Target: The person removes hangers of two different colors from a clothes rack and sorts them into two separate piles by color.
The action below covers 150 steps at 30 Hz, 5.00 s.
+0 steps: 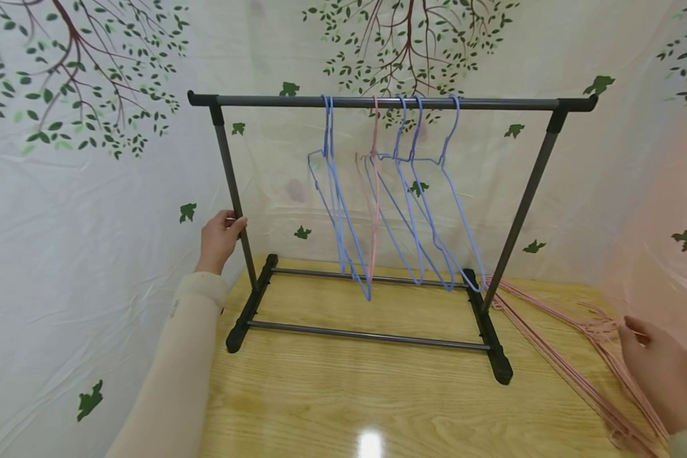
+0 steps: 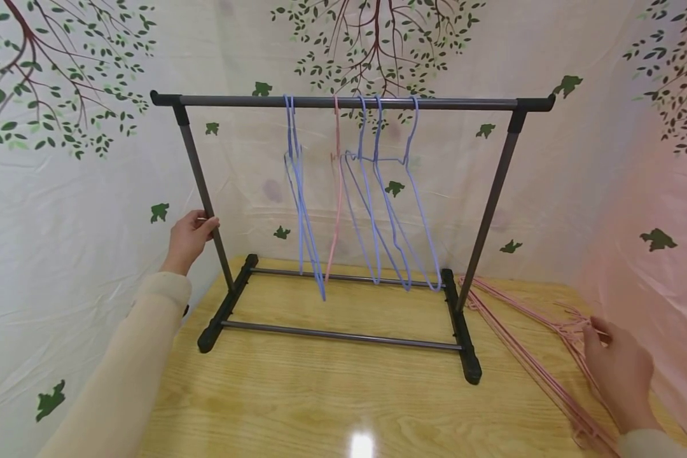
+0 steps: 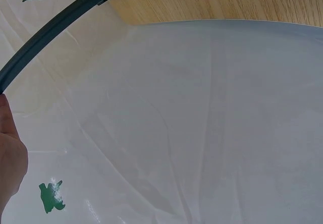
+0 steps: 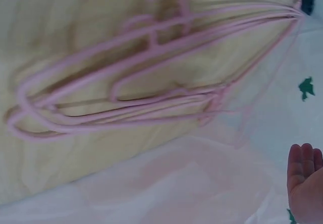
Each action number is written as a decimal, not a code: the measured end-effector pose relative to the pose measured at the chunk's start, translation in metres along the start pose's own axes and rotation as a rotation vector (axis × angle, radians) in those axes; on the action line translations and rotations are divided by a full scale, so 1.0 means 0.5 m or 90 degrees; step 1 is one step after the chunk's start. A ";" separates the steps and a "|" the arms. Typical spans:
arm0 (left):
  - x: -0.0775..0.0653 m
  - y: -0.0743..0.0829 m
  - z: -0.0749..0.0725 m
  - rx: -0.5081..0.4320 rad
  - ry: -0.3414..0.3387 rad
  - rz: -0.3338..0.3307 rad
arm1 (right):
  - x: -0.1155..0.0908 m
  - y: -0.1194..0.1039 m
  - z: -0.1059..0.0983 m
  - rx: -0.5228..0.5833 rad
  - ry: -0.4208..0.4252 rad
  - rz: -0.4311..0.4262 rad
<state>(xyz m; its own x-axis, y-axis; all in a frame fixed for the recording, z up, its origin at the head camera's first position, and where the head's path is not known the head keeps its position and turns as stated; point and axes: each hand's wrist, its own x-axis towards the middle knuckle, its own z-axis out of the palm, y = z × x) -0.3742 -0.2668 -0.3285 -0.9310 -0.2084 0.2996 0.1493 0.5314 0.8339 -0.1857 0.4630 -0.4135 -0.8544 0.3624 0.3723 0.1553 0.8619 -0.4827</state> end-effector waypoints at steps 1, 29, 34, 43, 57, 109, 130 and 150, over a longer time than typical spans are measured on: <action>0.001 0.000 0.000 0.000 0.000 0.000 | 0.003 -0.011 -0.002 0.010 0.018 0.001; -0.003 0.007 0.000 0.006 -0.003 -0.006 | 0.054 -0.519 -0.112 0.248 0.158 -0.187; -0.005 0.007 0.000 0.004 0.000 -0.008 | 0.043 -0.617 -0.108 0.300 0.157 -0.251; -0.004 0.007 0.000 0.003 -0.003 -0.008 | 0.015 -0.742 -0.071 0.343 0.096 -0.311; -0.002 0.007 0.000 0.006 -0.001 -0.012 | -0.007 -0.844 0.011 0.347 0.010 -0.252; -0.004 0.009 -0.004 -0.001 -0.012 -0.006 | -0.011 -0.850 0.067 0.428 0.011 -0.166; 0.002 0.004 -0.002 -0.004 -0.016 0.002 | -0.034 -0.825 0.045 0.491 0.034 -0.211; 0.001 -0.003 -0.002 0.025 -0.016 0.003 | -0.071 -0.714 0.011 0.589 -0.077 -0.199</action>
<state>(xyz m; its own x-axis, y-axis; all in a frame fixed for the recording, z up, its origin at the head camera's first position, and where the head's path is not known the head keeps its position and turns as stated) -0.3745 -0.2682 -0.3291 -0.9388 -0.1851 0.2906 0.1407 0.5641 0.8136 -0.2135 0.1404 -0.2586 -0.8436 0.0824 0.5307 -0.4924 0.2758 -0.8255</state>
